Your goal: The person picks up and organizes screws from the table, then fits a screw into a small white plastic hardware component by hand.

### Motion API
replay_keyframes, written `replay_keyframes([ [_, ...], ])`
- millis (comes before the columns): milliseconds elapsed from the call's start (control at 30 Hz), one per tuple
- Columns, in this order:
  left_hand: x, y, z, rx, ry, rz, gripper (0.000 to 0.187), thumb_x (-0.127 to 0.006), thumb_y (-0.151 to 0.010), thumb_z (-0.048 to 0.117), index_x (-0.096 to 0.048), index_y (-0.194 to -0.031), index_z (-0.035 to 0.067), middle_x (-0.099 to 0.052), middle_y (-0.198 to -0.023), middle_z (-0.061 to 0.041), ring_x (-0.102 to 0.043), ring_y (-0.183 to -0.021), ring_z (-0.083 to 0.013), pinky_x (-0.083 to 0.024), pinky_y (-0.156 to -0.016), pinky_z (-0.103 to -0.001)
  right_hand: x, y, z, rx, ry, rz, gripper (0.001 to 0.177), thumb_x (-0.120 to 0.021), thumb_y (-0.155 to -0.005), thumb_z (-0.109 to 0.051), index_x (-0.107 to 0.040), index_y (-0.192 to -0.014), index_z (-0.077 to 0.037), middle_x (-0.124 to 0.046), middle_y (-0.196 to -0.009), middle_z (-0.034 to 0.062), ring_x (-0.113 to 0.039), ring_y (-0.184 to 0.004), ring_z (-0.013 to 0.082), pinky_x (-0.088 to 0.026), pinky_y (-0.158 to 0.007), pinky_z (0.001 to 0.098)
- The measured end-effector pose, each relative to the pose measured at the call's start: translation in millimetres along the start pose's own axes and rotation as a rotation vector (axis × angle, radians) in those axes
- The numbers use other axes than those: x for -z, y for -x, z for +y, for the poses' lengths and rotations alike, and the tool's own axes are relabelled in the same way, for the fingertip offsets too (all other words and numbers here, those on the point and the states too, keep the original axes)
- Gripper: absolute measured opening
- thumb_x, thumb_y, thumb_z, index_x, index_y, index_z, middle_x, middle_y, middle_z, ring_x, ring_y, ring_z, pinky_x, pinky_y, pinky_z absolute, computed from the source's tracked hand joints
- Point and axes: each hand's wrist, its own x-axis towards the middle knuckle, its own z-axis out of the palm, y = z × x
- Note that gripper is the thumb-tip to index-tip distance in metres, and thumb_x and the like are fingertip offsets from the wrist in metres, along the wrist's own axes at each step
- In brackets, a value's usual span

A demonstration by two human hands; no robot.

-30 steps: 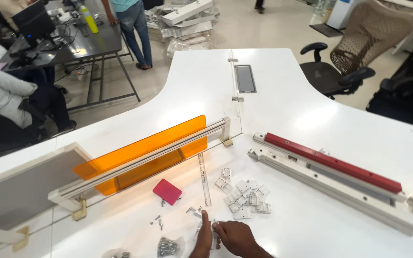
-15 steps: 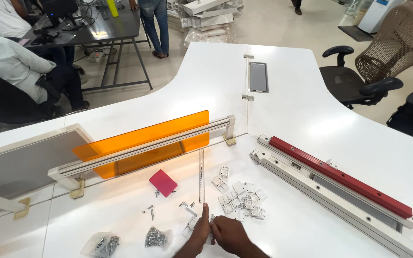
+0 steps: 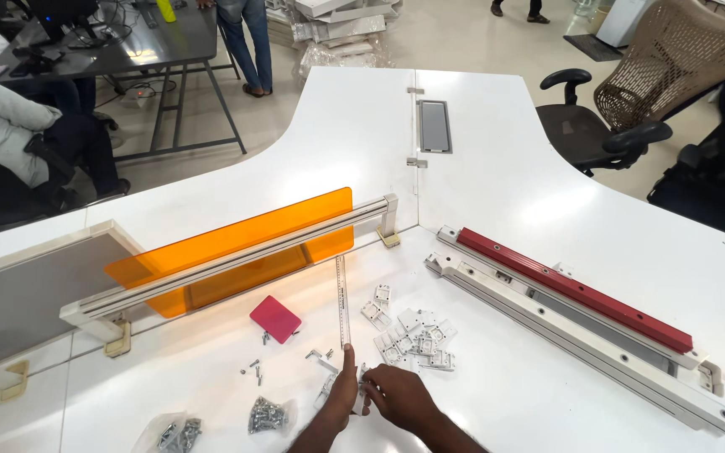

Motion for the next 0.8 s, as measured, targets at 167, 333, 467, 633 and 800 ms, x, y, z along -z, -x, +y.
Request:
replay_keyframes([
  [167,0,7,-6,-0.232,-0.205,0.078,0.092,-0.024,-0.095,0.078,-0.069,-0.110,-0.001,-0.066,-0.075,-0.010,-0.061,-0.058,-0.0165,-0.051,-0.053,-0.031,-49,2,40,-0.271,-0.187,-0.025,0.035,-0.048,-0.103,-0.030,-0.068,-0.084,-0.009,-0.071,-0.077,0.0063,-0.071,-0.073,0.0246,-0.054,-0.070,0.0367],
  [333,10,30,-12,-0.895,-0.469,0.244,0.081,-0.031,-0.105,0.072,-0.070,-0.117,0.001,-0.074,-0.089,-0.011,-0.068,-0.079,-0.0144,-0.052,-0.071,-0.028,-100,8,73,-0.560,-0.622,-0.087,0.054,-0.046,-0.112,-0.039,-0.059,-0.075,-0.001,-0.058,-0.063,0.0103,-0.052,-0.059,0.0243,-0.044,-0.058,0.0389],
  [467,25,19,-12,-0.409,-0.183,0.143,0.090,-0.025,-0.095,0.079,-0.071,-0.116,0.004,-0.069,-0.085,-0.011,-0.062,-0.068,-0.0161,-0.053,-0.057,-0.028,-67,1,29,-0.450,-0.235,-0.071,0.049,-0.055,-0.104,-0.046,-0.068,-0.078,-0.007,-0.063,-0.066,0.0079,-0.059,-0.062,0.0237,-0.045,-0.060,0.0379],
  [633,53,18,-25,-0.072,0.015,0.033,0.099,-0.021,-0.092,0.086,-0.063,-0.109,-0.002,-0.065,-0.072,-0.012,-0.060,-0.054,-0.0190,-0.049,-0.047,-0.031,-46,-5,-30,-0.046,-0.005,-0.037,0.028,-0.070,-0.086,-0.031,-0.070,-0.106,-0.012,-0.070,-0.089,0.0064,-0.068,-0.069,0.0263,-0.054,-0.062,0.0414],
  [800,76,42,-22,-0.091,0.082,-0.122,0.098,-0.019,-0.088,0.085,-0.067,-0.109,0.002,-0.060,-0.062,-0.006,-0.057,-0.051,-0.0155,-0.044,-0.042,-0.031,-61,-13,-41,0.087,0.192,-0.192,0.013,-0.068,-0.094,-0.023,-0.064,-0.092,-0.011,-0.067,-0.085,0.0082,-0.068,-0.083,0.0297,-0.054,-0.072,0.0441],
])
